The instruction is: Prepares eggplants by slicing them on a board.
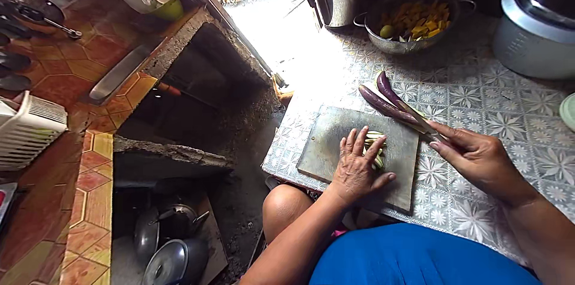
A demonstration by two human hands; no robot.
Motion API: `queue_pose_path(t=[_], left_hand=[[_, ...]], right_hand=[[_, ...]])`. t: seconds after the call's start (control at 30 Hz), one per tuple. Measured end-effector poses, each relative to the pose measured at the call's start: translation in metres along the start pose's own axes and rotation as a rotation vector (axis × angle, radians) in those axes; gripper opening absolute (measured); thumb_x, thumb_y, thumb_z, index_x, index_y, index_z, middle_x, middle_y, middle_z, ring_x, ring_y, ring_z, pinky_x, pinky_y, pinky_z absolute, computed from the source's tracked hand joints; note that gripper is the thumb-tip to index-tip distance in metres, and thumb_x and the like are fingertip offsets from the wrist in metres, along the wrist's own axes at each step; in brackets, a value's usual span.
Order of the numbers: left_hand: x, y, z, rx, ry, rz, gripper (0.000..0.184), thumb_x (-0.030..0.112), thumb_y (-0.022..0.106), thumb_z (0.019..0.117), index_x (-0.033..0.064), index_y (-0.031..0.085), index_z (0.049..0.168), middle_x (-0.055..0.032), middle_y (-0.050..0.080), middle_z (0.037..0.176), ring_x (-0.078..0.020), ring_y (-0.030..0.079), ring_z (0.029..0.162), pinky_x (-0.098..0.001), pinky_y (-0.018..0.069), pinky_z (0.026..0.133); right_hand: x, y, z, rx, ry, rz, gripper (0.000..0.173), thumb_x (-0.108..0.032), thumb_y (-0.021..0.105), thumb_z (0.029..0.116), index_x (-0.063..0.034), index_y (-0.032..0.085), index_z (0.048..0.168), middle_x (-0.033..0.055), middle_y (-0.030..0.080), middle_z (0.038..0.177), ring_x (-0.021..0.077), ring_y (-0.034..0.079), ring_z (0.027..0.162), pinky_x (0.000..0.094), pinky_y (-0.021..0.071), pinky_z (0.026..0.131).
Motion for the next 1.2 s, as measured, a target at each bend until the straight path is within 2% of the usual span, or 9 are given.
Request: queue_pose_path(t=[0.17,0.37,0.5,0.63,0.77,0.87,1.0,1.1,1.2], left_hand=[[-0.003,0.009,0.032,-0.101,0.097,0.112,0.063,0.063,0.050,0.0968,0.0224,0.061,0.144,-0.0163,0.058,0.146,-0.0421,0.054,0.133,-0.0618,0.0413,0.104],[-0.029,0.011,0.068,-0.153,-0.030,0.064,0.052,0.054,0.050,0.1007,0.0181,0.066,0.135,-0.0152,0.055,0.149,-0.0402,0.043,0.144,-0.0619,0.0300,0.116],[-0.049,0.006,0.096,-0.091,-0.014,0.130,0.039,0.042,0.057,0.0994,0.0124,0.073,0.118,-0.0134,0.071,0.120,-0.0339,0.064,0.119,-0.0549,0.0464,0.102],[-0.064,-0.001,0.122,-0.086,0.062,0.142,0.030,0.034,0.064,0.0974,0.0061,0.075,0.099,-0.0164,0.071,0.090,-0.0357,0.070,0.091,-0.0532,0.0545,0.081],[-0.074,0.000,0.135,-0.071,0.112,0.150,0.030,0.031,0.062,0.0986,0.0028,0.074,0.094,-0.0179,0.070,0.084,-0.0362,0.071,0.084,-0.0517,0.0576,0.076],[-0.083,0.000,0.141,-0.032,0.075,0.112,0.027,0.028,0.062,0.0985,0.0041,0.074,0.094,-0.0161,0.070,0.083,-0.0333,0.072,0.079,-0.0511,0.0577,0.072],[-0.092,-0.010,0.148,0.070,-0.120,-0.144,0.024,0.018,0.063,0.0997,-0.0025,0.074,0.099,-0.0170,0.073,0.091,-0.0280,0.073,0.083,-0.0470,0.0596,0.081],[-0.103,-0.019,0.173,0.304,-0.245,-0.379,0.027,0.019,0.058,0.1023,-0.0042,0.071,0.098,-0.0103,0.067,0.073,-0.0164,0.062,0.062,-0.0390,0.0539,0.065],[-0.103,-0.031,0.226,0.397,-0.321,-0.558,0.035,0.028,0.051,0.1061,-0.0012,0.067,0.094,-0.0019,0.059,0.066,-0.0088,0.051,0.054,-0.0322,0.0466,0.056]], right_hand=[[0.011,0.007,0.002,0.025,0.000,0.036,0.039,-0.023,0.062,0.0974,-0.0073,0.070,0.132,0.0059,0.071,0.087,-0.0004,0.054,0.066,0.0137,0.0447,0.063],[0.025,0.004,-0.005,0.059,0.014,0.034,0.040,-0.025,0.061,0.0985,-0.0055,0.070,0.132,0.0065,0.072,0.087,0.0000,0.054,0.066,0.0141,0.0457,0.063],[0.033,0.001,-0.008,0.076,0.042,0.019,0.040,-0.025,0.061,0.0983,-0.0053,0.070,0.132,0.0075,0.073,0.091,0.0008,0.057,0.068,0.0146,0.0482,0.066],[0.034,-0.001,-0.008,0.088,0.042,-0.002,0.040,-0.025,0.061,0.0985,-0.0056,0.071,0.131,0.0089,0.075,0.094,0.0037,0.061,0.072,0.0167,0.0513,0.070],[0.038,-0.002,-0.006,0.105,0.043,-0.032,0.040,-0.027,0.060,0.0984,-0.0056,0.072,0.130,0.0095,0.075,0.093,0.0055,0.063,0.074,0.0176,0.0523,0.071],[0.040,0.000,-0.005,0.116,0.033,-0.030,0.039,-0.026,0.060,0.0973,-0.0057,0.072,0.129,0.0094,0.074,0.091,0.0065,0.063,0.072,0.0188,0.0525,0.070],[0.039,0.001,-0.004,0.124,0.021,-0.031,0.038,-0.027,0.061,0.0969,-0.0073,0.073,0.128,0.0082,0.075,0.090,0.0064,0.063,0.071,0.0186,0.0525,0.069],[0.041,0.003,-0.002,0.120,0.038,-0.022,0.038,-0.027,0.061,0.0966,-0.0085,0.074,0.128,0.0073,0.076,0.094,0.0047,0.065,0.074,0.0176,0.0535,0.072],[0.042,0.004,-0.001,0.134,0.047,-0.020,0.039,-0.029,0.062,0.0961,-0.0088,0.074,0.127,0.0059,0.075,0.092,0.0036,0.065,0.074,0.0171,0.0536,0.071]])
Point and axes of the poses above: each hand's wrist, its own z-axis towards the middle knuckle, its own y-axis out of the palm, x = y × z, the point moved 4 cm from there along z, towards the middle knuckle
